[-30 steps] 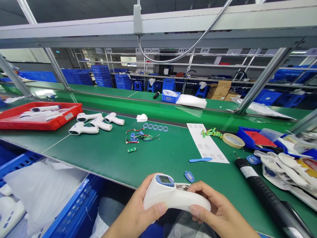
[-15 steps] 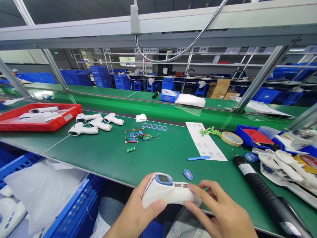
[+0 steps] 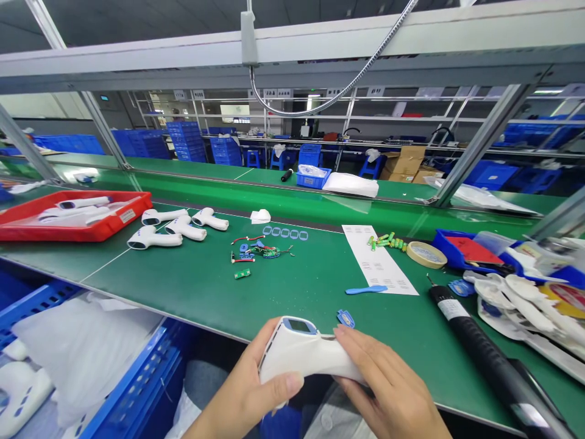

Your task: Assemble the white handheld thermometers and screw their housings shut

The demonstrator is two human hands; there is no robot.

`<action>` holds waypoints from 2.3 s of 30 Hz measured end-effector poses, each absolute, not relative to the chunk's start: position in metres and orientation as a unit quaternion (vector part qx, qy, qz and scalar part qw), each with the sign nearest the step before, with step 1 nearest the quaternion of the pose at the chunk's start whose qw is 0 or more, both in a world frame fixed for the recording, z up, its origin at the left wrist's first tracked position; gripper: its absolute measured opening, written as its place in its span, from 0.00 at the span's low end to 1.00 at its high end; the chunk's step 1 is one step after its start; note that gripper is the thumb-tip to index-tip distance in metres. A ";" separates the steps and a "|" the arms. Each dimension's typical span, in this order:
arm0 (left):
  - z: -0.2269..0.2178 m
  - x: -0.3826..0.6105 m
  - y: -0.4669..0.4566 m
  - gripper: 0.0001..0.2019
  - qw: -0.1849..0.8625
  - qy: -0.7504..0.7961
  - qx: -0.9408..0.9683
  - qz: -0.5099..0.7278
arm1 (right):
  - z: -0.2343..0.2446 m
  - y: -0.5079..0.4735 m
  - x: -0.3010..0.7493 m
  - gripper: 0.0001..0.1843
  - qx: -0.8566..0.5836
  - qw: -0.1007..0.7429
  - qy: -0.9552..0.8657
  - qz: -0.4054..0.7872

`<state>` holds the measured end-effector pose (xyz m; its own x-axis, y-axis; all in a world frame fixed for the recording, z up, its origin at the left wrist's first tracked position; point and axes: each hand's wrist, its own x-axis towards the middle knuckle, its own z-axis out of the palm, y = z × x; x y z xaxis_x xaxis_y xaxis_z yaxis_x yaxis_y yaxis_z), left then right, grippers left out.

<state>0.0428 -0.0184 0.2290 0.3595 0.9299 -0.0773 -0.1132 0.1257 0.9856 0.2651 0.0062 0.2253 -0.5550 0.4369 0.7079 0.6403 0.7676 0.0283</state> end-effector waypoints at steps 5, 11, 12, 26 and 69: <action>0.230 0.049 -0.024 0.36 0.640 0.449 0.486 0.390 | 0.217 0.005 0.268 0.16 -0.337 0.356 -0.863 -0.119; 0.247 0.057 -0.026 0.21 0.555 0.436 0.614 0.353 | 0.239 -0.005 0.262 0.29 -0.374 0.367 -0.847 0.088; 0.252 0.058 -0.026 0.19 0.542 0.435 0.634 0.339 | 0.244 -0.007 0.258 0.29 -0.372 0.373 -0.837 0.148; 0.230 0.091 -0.034 0.14 0.284 0.421 0.633 0.584 | 0.232 -0.024 0.228 0.21 -0.377 0.522 -0.566 0.515; 0.214 0.056 -0.033 0.11 0.448 0.506 0.646 0.354 | 0.256 0.007 0.246 0.11 -0.362 0.327 -0.572 0.659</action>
